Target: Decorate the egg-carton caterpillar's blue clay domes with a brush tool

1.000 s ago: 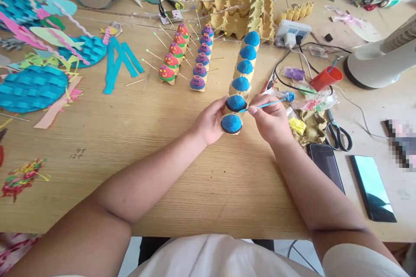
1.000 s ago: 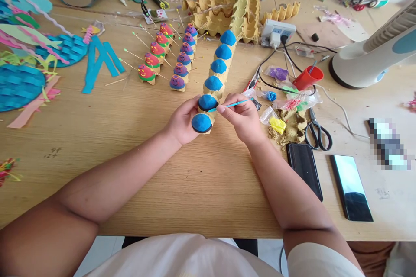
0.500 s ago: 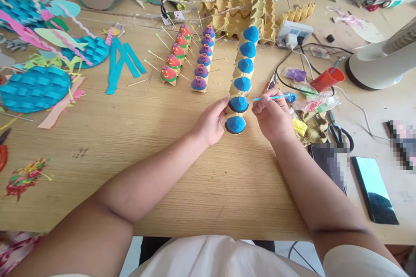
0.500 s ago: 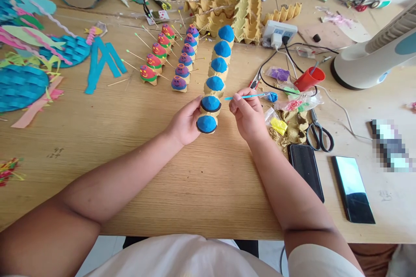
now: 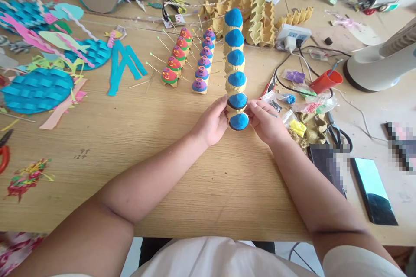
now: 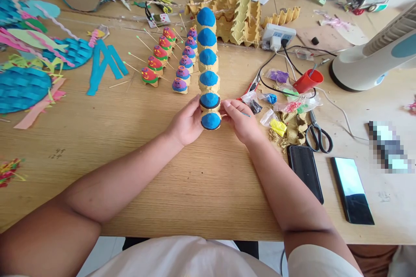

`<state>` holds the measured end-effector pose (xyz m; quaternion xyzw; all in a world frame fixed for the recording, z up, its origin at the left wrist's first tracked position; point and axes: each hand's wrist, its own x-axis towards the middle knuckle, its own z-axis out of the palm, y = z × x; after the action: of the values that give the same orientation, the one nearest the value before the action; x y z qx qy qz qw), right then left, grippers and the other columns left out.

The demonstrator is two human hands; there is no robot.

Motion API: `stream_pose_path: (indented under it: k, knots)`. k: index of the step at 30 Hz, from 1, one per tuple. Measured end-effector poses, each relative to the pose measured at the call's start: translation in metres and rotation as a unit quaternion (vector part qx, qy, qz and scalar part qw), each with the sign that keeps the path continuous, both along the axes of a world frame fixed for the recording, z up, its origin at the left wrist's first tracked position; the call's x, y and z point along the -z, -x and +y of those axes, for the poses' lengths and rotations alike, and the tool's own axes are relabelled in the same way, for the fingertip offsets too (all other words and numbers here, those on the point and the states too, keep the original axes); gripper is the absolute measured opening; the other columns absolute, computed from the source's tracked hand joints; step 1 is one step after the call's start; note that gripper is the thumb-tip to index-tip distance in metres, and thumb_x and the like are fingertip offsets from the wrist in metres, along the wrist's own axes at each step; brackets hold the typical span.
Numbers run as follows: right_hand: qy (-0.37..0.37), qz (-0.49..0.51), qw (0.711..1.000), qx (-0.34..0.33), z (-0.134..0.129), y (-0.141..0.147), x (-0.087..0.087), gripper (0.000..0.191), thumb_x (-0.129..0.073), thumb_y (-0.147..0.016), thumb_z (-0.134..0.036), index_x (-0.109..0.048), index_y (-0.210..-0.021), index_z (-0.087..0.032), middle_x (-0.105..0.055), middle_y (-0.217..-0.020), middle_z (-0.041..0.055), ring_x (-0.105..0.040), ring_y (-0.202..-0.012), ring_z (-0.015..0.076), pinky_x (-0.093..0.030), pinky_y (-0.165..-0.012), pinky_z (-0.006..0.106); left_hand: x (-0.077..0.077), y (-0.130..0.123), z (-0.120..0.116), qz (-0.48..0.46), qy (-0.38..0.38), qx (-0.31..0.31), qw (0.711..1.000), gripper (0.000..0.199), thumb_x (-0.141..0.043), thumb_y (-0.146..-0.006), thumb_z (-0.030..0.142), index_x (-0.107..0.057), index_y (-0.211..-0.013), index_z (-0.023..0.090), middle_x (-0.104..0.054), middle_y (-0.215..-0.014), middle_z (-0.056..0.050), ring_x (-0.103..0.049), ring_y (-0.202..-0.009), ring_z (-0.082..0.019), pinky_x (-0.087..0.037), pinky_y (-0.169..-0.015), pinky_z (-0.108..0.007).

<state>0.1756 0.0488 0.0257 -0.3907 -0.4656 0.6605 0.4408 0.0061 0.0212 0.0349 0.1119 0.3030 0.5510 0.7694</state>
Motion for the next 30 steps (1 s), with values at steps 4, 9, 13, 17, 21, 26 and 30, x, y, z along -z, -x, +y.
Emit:
stream_pose_path:
  k: [4, 9, 13, 17, 21, 26, 30]
  knots:
    - [0.011, 0.027, 0.997, -0.066, -0.004, -0.001, -0.001, 0.042, -0.099, -0.075, -0.059, -0.08, -0.089, -0.024, -0.075, -0.081, -0.0024, -0.067, -0.074, 0.0123, -0.059, -0.072, 0.027, 0.002, 0.001, 0.0, 0.008, -0.018, -0.012, 1.0, 0.028, -0.071, -0.104, 0.046, -0.08, -0.1, 0.02, -0.086, -0.105, -0.003, -0.08, -0.112, -0.018, -0.06, -0.101, -0.028]
    - [0.004, 0.042, 0.998, -0.052, -0.005, 0.0, 0.001, 0.04, -0.103, -0.071, -0.053, -0.082, -0.091, -0.026, -0.076, -0.08, -0.0035, -0.069, -0.073, 0.0119, -0.06, -0.071, 0.027, -0.005, -0.001, -0.002, 0.017, -0.018, -0.002, 1.0, 0.027, -0.068, -0.106, 0.042, -0.08, -0.097, 0.019, -0.086, -0.103, -0.004, -0.079, -0.113, -0.017, -0.06, -0.102, -0.027]
    - [-0.012, 0.043, 0.998, -0.032, -0.003, 0.002, 0.005, 0.04, -0.104, -0.068, -0.054, -0.082, -0.085, -0.026, -0.075, -0.076, -0.0041, -0.066, -0.068, 0.0112, -0.057, -0.066, 0.027, -0.009, -0.001, -0.003, 0.015, -0.013, 0.005, 1.0, 0.028, -0.067, -0.107, 0.042, -0.079, -0.097, 0.018, -0.087, -0.109, -0.006, -0.079, -0.121, -0.02, -0.06, -0.106, -0.029]
    - [-0.026, 0.033, 0.999, -0.014, -0.001, 0.002, 0.008, 0.04, -0.104, -0.067, -0.056, -0.083, -0.084, -0.027, -0.074, -0.073, -0.0043, -0.064, -0.066, 0.012, -0.057, -0.064, 0.028, -0.008, 0.0, -0.004, -0.014, 0.003, 0.003, 1.0, 0.031, -0.068, -0.105, 0.049, -0.079, -0.106, 0.021, -0.087, -0.11, -0.005, -0.08, -0.12, -0.023, -0.064, -0.104, -0.034]
    - [-0.038, 0.032, 0.999, -0.015, -0.001, 0.002, 0.008, 0.039, -0.103, -0.069, -0.058, -0.082, -0.083, -0.027, -0.073, -0.072, -0.0042, -0.064, -0.064, 0.0127, -0.058, -0.064, 0.03, -0.007, 0.001, -0.005, -0.011, -0.017, 0.006, 1.0, 0.02, -0.07, -0.104, 0.038, -0.079, -0.106, 0.021, -0.087, -0.109, -0.004, -0.08, -0.118, -0.023, -0.063, -0.103, -0.034]
    - [-0.032, 0.038, 0.998, -0.03, -0.002, 0.001, 0.006, 0.038, -0.104, -0.068, -0.054, -0.083, -0.087, -0.028, -0.078, -0.078, -0.0034, -0.07, -0.069, 0.0138, -0.063, -0.072, 0.033, -0.003, 0.001, -0.006, 0.027, -0.041, 0.0, 0.999, 0.014, -0.076, -0.101, 0.03, -0.078, -0.092, 0.02, -0.084, -0.099, -0.002, -0.079, -0.106, -0.018, -0.059, -0.092, -0.026]
    - [-0.03, 0.035, 0.998, -0.037, -0.003, 0.0, 0.006, 0.036, -0.104, -0.069, -0.051, -0.084, -0.087, -0.028, -0.08, -0.08, -0.0033, -0.072, -0.072, 0.0137, -0.064, -0.075, 0.032, 0.001, 0.001, -0.005, 0.024, -0.048, 0.0, 0.999, 0.015, -0.075, -0.102, 0.03, -0.078, -0.091, 0.02, -0.082, -0.092, 0.0, -0.078, -0.097, -0.015, -0.058, -0.085, -0.025]
